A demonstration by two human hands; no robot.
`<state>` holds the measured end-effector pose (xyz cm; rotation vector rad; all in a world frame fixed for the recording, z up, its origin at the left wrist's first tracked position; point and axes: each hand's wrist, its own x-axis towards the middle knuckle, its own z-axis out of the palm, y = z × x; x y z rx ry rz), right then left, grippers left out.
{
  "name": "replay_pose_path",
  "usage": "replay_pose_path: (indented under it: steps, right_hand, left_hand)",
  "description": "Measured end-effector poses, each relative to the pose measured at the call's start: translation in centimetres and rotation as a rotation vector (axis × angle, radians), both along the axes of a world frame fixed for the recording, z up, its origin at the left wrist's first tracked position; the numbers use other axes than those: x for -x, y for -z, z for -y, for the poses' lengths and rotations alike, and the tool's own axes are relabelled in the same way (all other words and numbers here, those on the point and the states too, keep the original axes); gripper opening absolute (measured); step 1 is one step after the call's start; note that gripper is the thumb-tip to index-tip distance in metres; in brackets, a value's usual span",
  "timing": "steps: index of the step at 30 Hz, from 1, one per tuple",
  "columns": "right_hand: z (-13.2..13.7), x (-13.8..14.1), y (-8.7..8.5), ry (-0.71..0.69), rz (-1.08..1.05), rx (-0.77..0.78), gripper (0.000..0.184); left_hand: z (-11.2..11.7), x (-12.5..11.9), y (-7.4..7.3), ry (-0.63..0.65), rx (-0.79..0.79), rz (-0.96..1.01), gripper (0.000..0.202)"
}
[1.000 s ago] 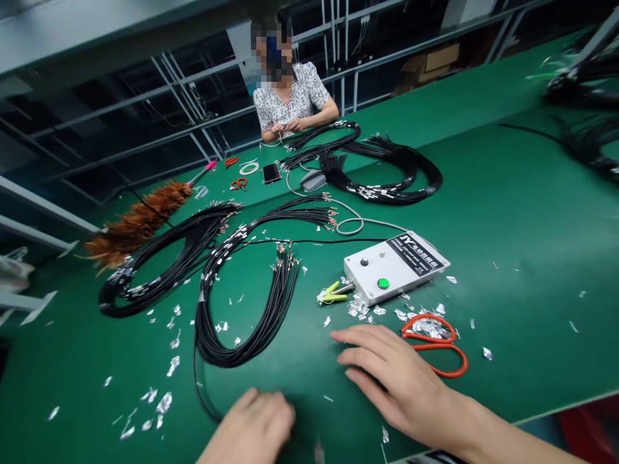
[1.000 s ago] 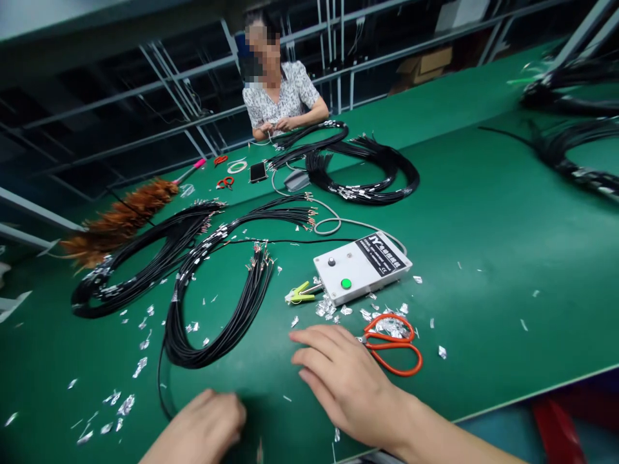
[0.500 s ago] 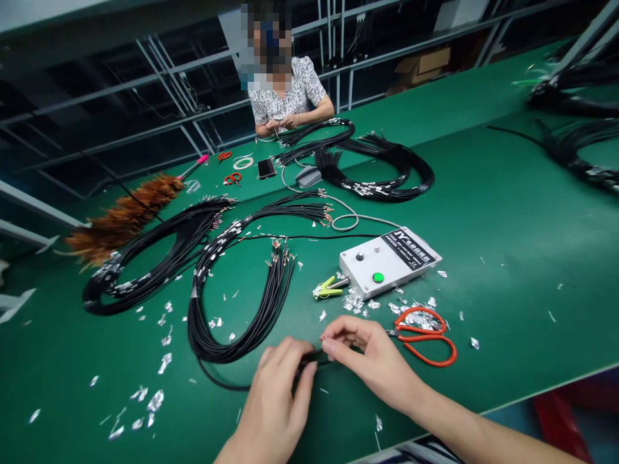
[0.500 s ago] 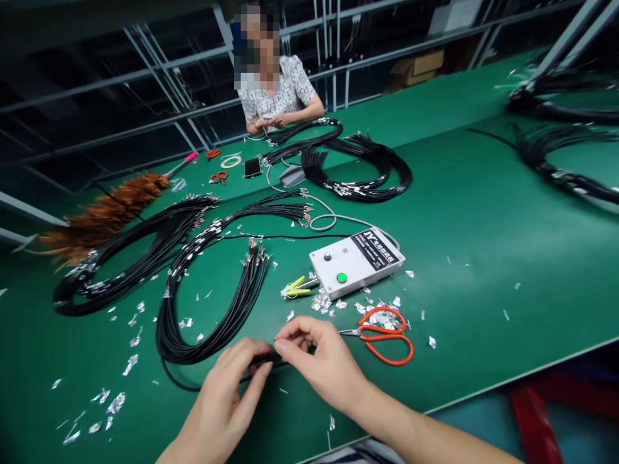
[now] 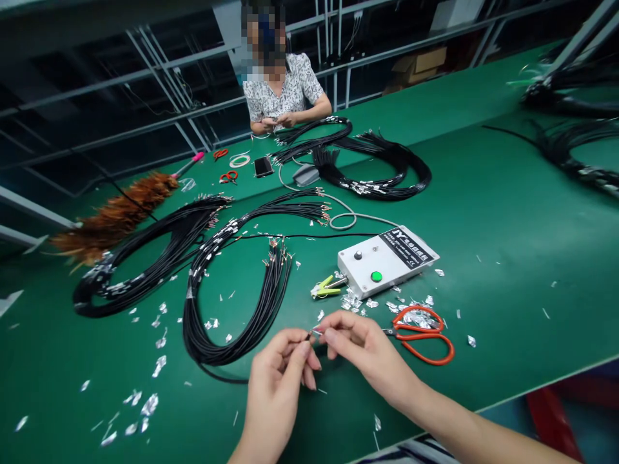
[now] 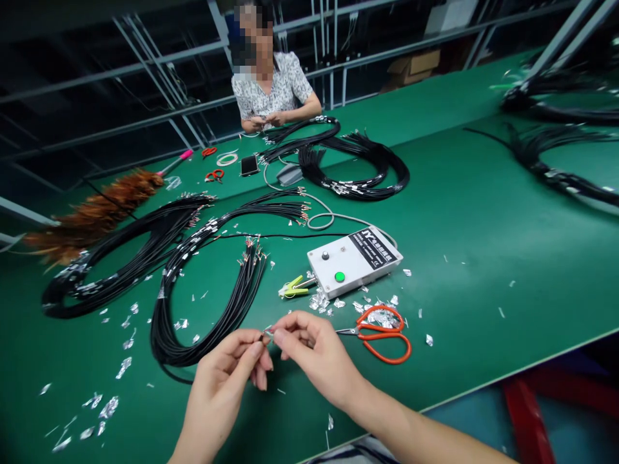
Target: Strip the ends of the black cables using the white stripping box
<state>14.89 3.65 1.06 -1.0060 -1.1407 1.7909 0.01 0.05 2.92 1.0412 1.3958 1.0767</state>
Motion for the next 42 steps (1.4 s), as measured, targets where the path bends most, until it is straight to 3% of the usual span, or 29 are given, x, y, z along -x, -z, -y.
replay_pose_path:
  steps: [8, 10, 13, 15, 19, 25, 32, 35, 37, 42]
  right_hand:
    - [0.6, 1.6, 0.0, 0.098, -0.081, 0.079, 0.031]
    - [1.1, 1.8, 0.3, 0.171, -0.006, -0.049, 0.023]
    - [1.4, 1.4, 0.5, 0.238, 0.208, -0.372, 0.015]
    - [1.2, 1.0, 0.6, 0.198, 0.287, -0.421, 0.011]
    - [0.6, 1.0, 0.7, 0.137, 0.141, -0.148, 0.018]
    - [0.7, 3.2, 0.6, 0.183, -0.26, 0.15, 0.03]
    - [0.6, 3.0, 1.0, 0.176, -0.193, 0.149, 0.033]
    - [0.4, 2.8, 1.0, 0.185, -0.147, 0.144, 0.034]
    - [0.2, 2.6, 1.0, 0.185, -0.113, 0.137, 0.034]
    - [0.0, 2.1, 1.2, 0.189, -0.084, 0.135, 0.033]
  left_hand:
    - [0.5, -0.3, 0.6, -0.058, -0.035, -0.048, 0.016]
    - [0.8, -0.4, 1.1, -0.093, -0.084, -0.095, 0.016]
    - [1.0, -0.5, 1.7, -0.139, -0.111, -0.111, 0.016]
    - [1.0, -0.3, 1.9, -0.133, -0.081, -0.084, 0.017]
    - [0.8, -0.1, 1.8, -0.085, -0.048, -0.063, 0.017]
    - [0.8, -0.3, 1.9, -0.065, -0.169, -0.142, 0.019]
    - [1.0, -0.6, 2.8, -0.126, -0.166, -0.143, 0.015]
    - [0.6, -0.8, 2.5, -0.128, -0.118, -0.067, 0.026]
    - [0.2, -0.7, 2.2, -0.096, -0.11, -0.05, 0.034]
    - [-0.6, -0.3, 2.0, 0.055, -0.129, -0.018, 0.024]
